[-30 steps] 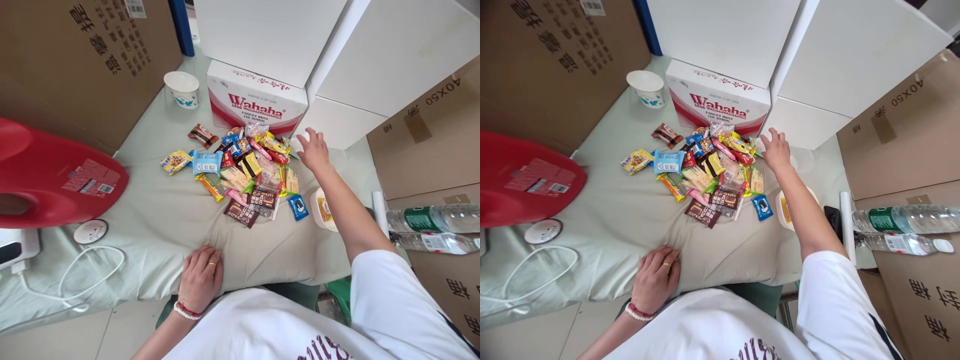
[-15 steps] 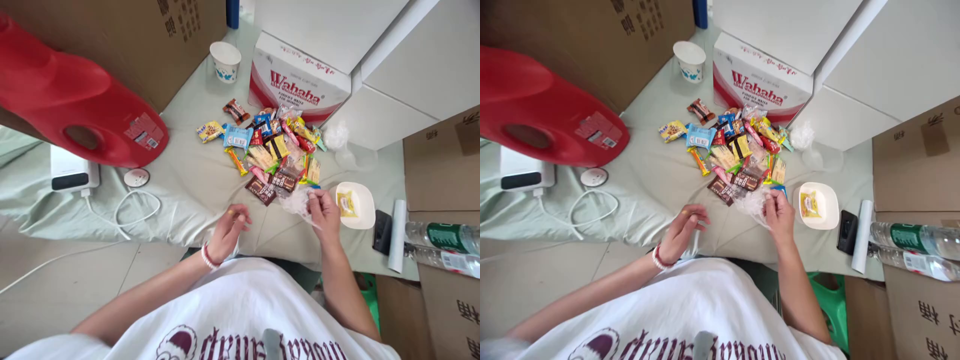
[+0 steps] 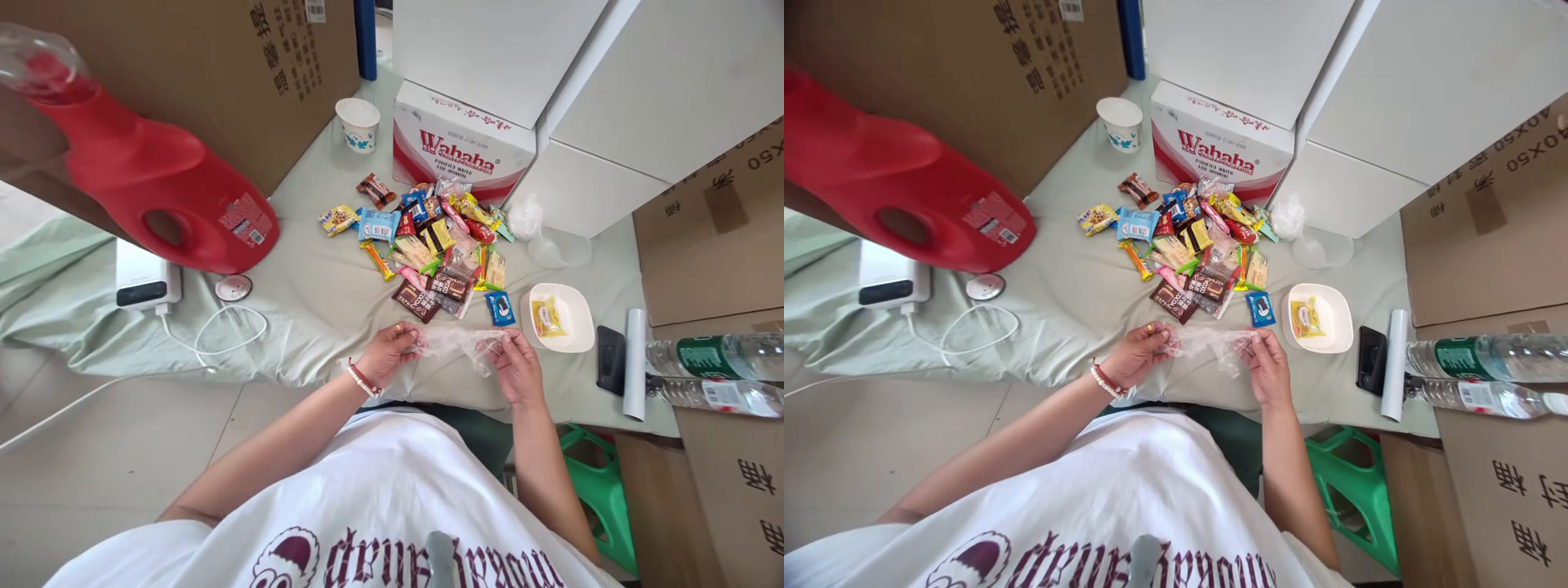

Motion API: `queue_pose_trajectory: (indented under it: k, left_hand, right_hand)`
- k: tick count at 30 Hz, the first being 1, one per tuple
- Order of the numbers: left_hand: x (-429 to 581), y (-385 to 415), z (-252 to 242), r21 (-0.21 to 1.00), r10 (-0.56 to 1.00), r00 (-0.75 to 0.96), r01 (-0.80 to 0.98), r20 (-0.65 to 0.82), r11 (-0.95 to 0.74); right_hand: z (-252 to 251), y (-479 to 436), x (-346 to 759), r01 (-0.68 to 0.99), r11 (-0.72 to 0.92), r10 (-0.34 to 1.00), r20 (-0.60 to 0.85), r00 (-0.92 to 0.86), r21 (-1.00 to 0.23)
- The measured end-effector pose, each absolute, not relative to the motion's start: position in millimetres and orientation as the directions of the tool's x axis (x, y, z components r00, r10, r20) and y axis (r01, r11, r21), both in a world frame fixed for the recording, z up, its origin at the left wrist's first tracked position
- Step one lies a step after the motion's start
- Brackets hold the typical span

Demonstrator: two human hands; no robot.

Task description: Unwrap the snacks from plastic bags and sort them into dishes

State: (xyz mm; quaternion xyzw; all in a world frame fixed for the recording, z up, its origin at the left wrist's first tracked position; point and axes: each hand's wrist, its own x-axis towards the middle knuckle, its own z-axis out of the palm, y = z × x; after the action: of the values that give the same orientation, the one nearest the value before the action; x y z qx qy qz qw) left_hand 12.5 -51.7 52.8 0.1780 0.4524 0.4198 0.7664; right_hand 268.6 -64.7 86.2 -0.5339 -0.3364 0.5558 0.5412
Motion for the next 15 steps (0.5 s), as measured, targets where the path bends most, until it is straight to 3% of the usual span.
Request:
queue_pose_trajectory:
  k: [2,5,9,12,15]
  left_hand:
    - [9.0,-51.2,53.5,0.683,0.823,0.134,-0.494,-0.551,0.538]
    - [3.5,-46.1,55.1,0.736,0.833,0.004,-0.467,-0.553,0.49]
    - [-12.8,-34.7,56.7,0.788,0.854,-0.007,-0.391,-0.52,0.476]
    - [-28.9,-25.5,57.6,0.832,0.87,-0.038,-0.315,-0.492,0.457]
    - [-43.4,-19.1,57.7,0.817,0.862,-0.091,-0.383,-0.498,0.432]
  right_hand:
    - [83.4,-65.8,267.6,-0.352,-0.27,0.931,-0.337,0.143,-0.896]
    - [81.1,-66.7,267.6,-0.379,-0.365,0.895,-0.432,0.108,-0.85]
    - [76.7,-67.5,272.8,-0.344,-0.436,0.882,-0.471,0.02,-0.832]
    - [72.3,-71.6,274.8,-0.239,-0.298,0.941,-0.326,0.09,-0.924]
    - [75.4,-83.5,276.7,0.007,-0.007,0.982,-0.006,0.19,-1.0]
